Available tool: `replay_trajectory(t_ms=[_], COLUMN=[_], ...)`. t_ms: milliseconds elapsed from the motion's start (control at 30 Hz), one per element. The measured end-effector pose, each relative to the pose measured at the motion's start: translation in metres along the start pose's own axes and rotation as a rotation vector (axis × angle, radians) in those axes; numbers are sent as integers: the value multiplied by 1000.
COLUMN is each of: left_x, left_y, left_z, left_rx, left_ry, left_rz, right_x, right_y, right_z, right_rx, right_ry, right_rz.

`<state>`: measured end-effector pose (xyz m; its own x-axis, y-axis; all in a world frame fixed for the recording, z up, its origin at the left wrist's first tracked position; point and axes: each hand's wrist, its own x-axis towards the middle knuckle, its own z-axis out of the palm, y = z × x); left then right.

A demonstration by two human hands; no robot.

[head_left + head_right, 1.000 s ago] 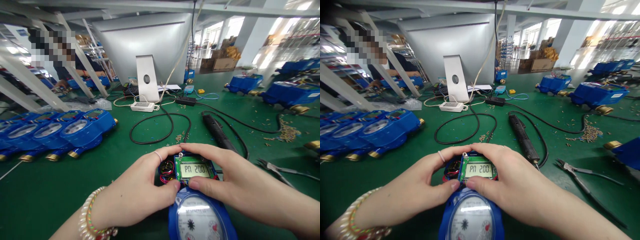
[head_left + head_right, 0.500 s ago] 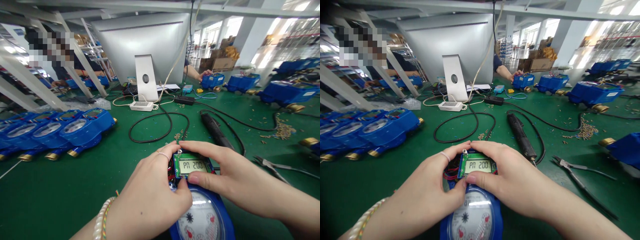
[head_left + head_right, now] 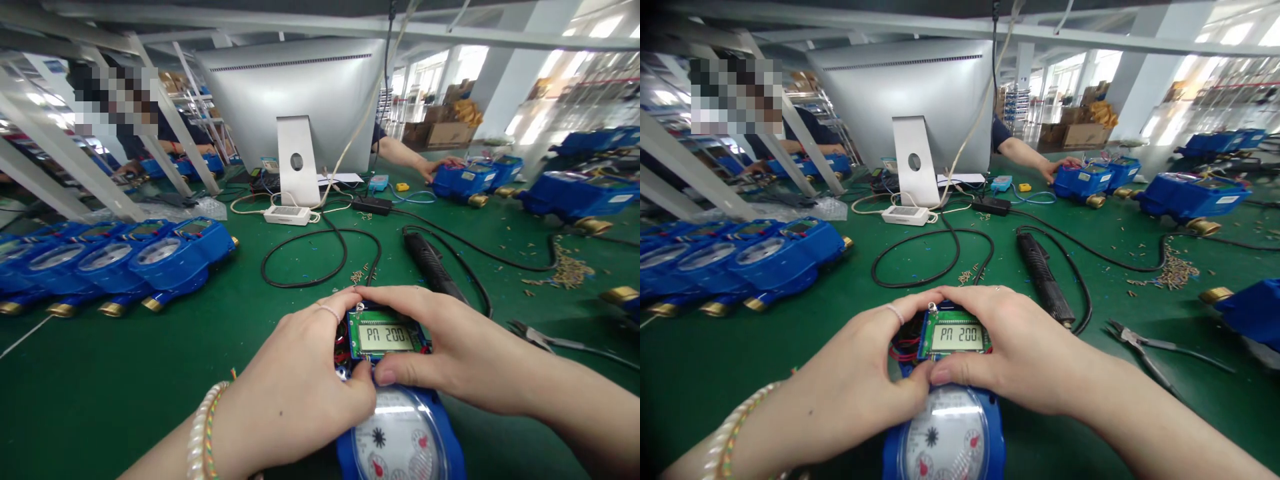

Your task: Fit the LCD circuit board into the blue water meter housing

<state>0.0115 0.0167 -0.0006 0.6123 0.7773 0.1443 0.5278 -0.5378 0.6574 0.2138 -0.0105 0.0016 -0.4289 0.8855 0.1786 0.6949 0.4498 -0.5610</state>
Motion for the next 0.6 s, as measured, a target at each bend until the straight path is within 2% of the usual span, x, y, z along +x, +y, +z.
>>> replay_trajectory(t_ms=[133, 233, 300, 367, 533, 600], left_x=[-3, -9, -13, -14, -15, -17], left_y=[-19, -32, -36, -37, -32, -29], left_z=[-10, -9, -6, -5, -8, -9], left_rx=[-313, -520, -511, -429, -261, -225], left_ry=[-136, -109, -44, 2, -23, 7], left_rz=[-14, -83, -86, -30, 137, 183], right_x=[1, 6, 9, 11, 15, 15], right_y=[1, -3, -5, -7, -7, -8], right_z=[0, 0, 1, 1, 1, 0], right_rx=[-101, -163, -204, -235, -291, -315], right_ry=[21, 13, 4, -3, 2, 11], right_rz=[3, 16, 33, 44, -23, -58])
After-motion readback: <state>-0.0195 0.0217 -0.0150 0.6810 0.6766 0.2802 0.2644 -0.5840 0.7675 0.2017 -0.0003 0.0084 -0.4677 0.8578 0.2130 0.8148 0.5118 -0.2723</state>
